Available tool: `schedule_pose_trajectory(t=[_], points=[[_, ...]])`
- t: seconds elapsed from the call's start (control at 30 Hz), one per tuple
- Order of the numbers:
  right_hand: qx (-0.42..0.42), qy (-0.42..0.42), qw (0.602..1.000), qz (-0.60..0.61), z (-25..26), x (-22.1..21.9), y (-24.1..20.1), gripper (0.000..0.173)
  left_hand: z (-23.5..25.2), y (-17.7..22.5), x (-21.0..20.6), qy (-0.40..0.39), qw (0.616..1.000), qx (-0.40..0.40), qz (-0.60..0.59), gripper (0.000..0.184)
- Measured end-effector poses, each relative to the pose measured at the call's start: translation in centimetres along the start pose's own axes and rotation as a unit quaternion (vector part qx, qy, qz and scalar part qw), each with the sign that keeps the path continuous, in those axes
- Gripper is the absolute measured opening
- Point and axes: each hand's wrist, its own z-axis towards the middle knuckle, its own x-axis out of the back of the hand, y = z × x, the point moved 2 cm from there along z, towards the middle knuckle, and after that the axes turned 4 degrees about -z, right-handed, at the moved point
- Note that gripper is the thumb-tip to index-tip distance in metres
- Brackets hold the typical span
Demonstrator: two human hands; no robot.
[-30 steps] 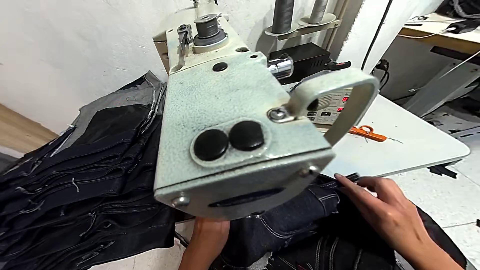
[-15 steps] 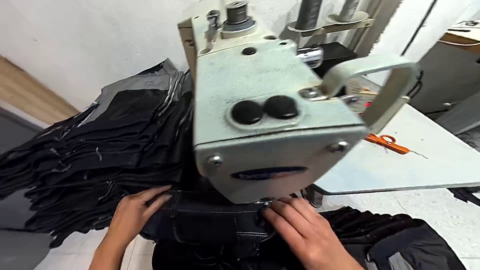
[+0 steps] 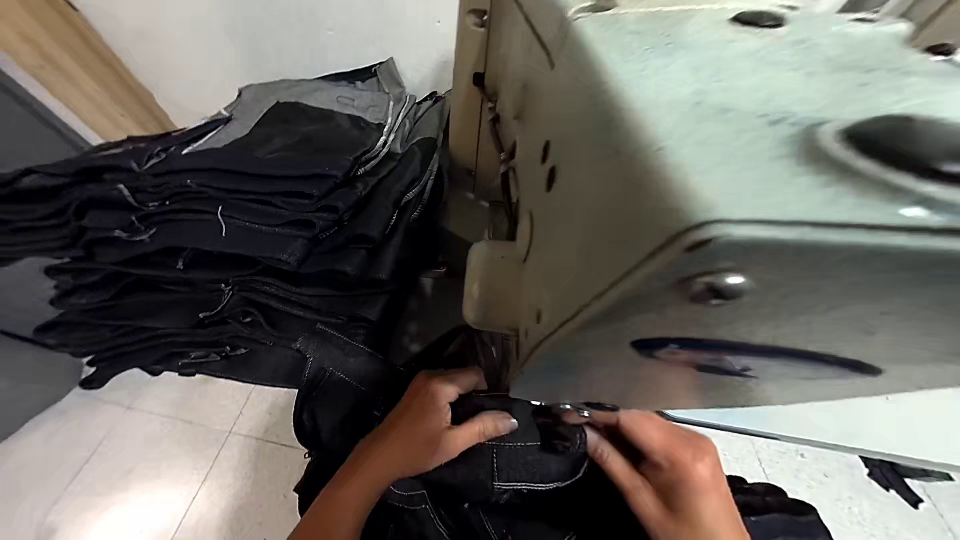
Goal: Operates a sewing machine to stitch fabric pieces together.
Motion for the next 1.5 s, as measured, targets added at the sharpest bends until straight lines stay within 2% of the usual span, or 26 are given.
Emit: schedule_pose_trajectory(t=[0.1, 0.23, 0.33, 0.4, 0.47, 0.6, 0.67, 0.73, 0.83, 0.93, 1.0, 1.07, 1.1, 1.17, 1.23, 1.33, 1.4, 1.5], points=[[-0.034, -0.033, 0.997, 0.068, 0.7, 0.0, 1.8, 0.022, 0.3, 0.3, -0.2, -0.011, 0.999, 0.014, -0.051, 0.035], [-0.012, -0.054, 0.988, 0.144, 0.4, 0.1, 3.2, 0.016, 0.7, 0.6, -0.1, -0.044, 0.997, 0.034, -0.05, 0.037], [-0.003, 0.065, 0.973, 0.219, -1.5, -2.3, 4.8, 0.013, 1.3, 0.3, -0.4, -0.035, 0.999, 0.024, -0.019, 0.038], [-0.015, 0.14, 0.959, 0.248, -2.0, -4.0, 5.0, 0.011, 2.2, -0.3, -0.6, -0.016, 0.999, -0.004, -0.038, 0.028], [-0.04, 0.154, 0.946, 0.284, -1.6, -4.3, 4.8, 0.012, 3.4, -0.8, -0.3, -0.043, 0.995, -0.022, -0.088, 0.019], [0.019, 0.048, 0.983, 0.179, -1.7, -1.5, 3.1, 0.014, 3.7, -1.2, 0.4, -0.139, 0.979, 0.019, -0.151, 0.018], [-0.005, -0.009, 0.987, 0.157, -1.7, -0.2, 1.6, 0.021, 2.8, -1.1, 0.2, -0.157, 0.975, 0.004, -0.156, 0.025], [-0.045, -0.043, 0.985, 0.163, -1.2, 0.3, 0.8, 0.015, 2.0, -1.1, 0.0, -0.157, 0.973, -0.016, -0.168, 0.029], [-0.002, -0.036, 0.997, 0.063, -0.1, 0.3, 1.0, 0.01, 1.6, -1.0, 0.3, -0.113, 0.983, -0.004, -0.141, 0.028], [0.082, -0.005, 0.995, -0.058, 0.7, 0.2, 0.9, 0.01, 1.2, 0.1, 0.9, -0.003, 1.0, -0.006, 0.026, 0.038], [0.089, -0.01, 0.993, -0.076, 0.7, 0.0, 1.1, 0.011, 0.3, 1.6, 0.7, 0.099, 0.978, -0.032, 0.18, 0.04], [0.091, -0.013, 0.992, -0.087, 0.6, -0.2, 1.3, 0.013, -1.0, 4.1, -0.2, 0.165, 0.951, -0.011, 0.26, 0.036], [0.093, -0.007, 0.991, -0.096, 0.5, -0.3, 1.3, 0.013, -1.7, 5.5, -1.1, 0.164, 0.958, 0.023, 0.233, 0.033], [0.098, 0.012, 0.988, -0.119, 0.3, -0.5, 1.1, 0.011, -3.0, 7.7, -3.0, 0.08, 0.991, 0.104, 0.032, 0.038], [0.107, 0.029, 0.981, -0.157, 0.4, -0.8, 0.7, 0.008, -3.8, 8.1, -4.8, 0.021, 0.975, 0.161, -0.152, 0.041], [0.13, 0.04, 0.97, -0.202, 0.4, -1.0, 0.5, 0.007, -3.8, 7.3, -6.3, 0.099, 0.932, 0.196, -0.288, 0.022], [0.15, 0.043, 0.963, -0.22, 0.3, -1.1, 0.5, 0.009, -3.6, 7.0, -6.6, 0.13, 0.918, 0.199, -0.316, 0.016], [0.181, 0.076, 0.952, -0.237, 0.1, -1.6, 0.7, 0.009, -3.4, 6.8, -6.8, 0.15, 0.914, 0.197, -0.323, 0.017]])
